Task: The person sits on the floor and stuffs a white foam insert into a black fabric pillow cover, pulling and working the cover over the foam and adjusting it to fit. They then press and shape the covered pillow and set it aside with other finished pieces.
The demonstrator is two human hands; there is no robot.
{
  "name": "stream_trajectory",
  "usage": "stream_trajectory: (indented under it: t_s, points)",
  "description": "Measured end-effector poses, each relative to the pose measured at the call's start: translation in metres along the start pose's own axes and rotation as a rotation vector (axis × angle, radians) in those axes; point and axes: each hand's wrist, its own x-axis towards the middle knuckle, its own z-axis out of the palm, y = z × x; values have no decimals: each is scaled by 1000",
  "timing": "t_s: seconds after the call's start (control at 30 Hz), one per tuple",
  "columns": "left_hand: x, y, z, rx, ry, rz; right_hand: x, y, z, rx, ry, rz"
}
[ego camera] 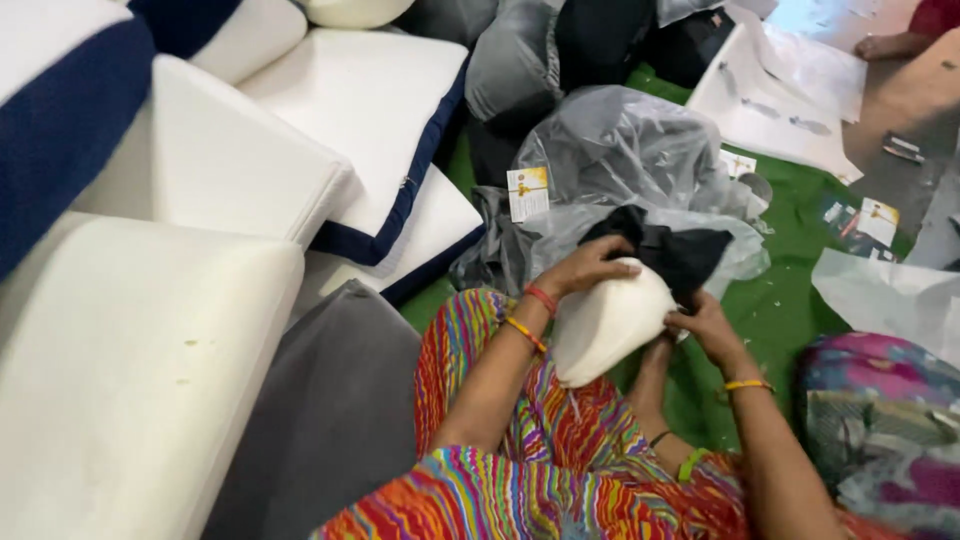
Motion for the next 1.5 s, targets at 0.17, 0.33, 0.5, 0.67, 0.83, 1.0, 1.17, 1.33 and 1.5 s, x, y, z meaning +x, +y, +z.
stream_trajectory:
  t_s: [0.17, 0.33, 0.5, 0.67, 0.83, 1.0, 1.17, 1.33, 1.5]
  points:
    - [8, -17, -11, -246, -172, 44, 6, -49, -19, 155, 82, -23]
    - [-12, -75, 0, -450, 16, -97, 33, -57, -4, 46, 0, -30]
    - [-16, -54, -4, -532, 167, -64, 32, -133, -3, 45, -272, 254]
    - [-1, -109, 7, -397, 98, -101, 31, -90, -25, -51, -369, 267]
    - [-8, -88, -28, -450, -25, -145, 31, -182, 6, -389, -489, 200]
    - [-37, -59, -65, -528, -192, -231, 1, -166, 39, -571, -366, 95]
    - [-50, -85, -73, -486, -178, -198, 17, -120, 58, -296, -103, -71]
    - [-39, -74, -39, -404, -33, -196, 28, -113, 51, -196, -24, -29]
    - [-2, -24, -7, -59, 215, -151, 37, -64, 29, -76, 85, 17]
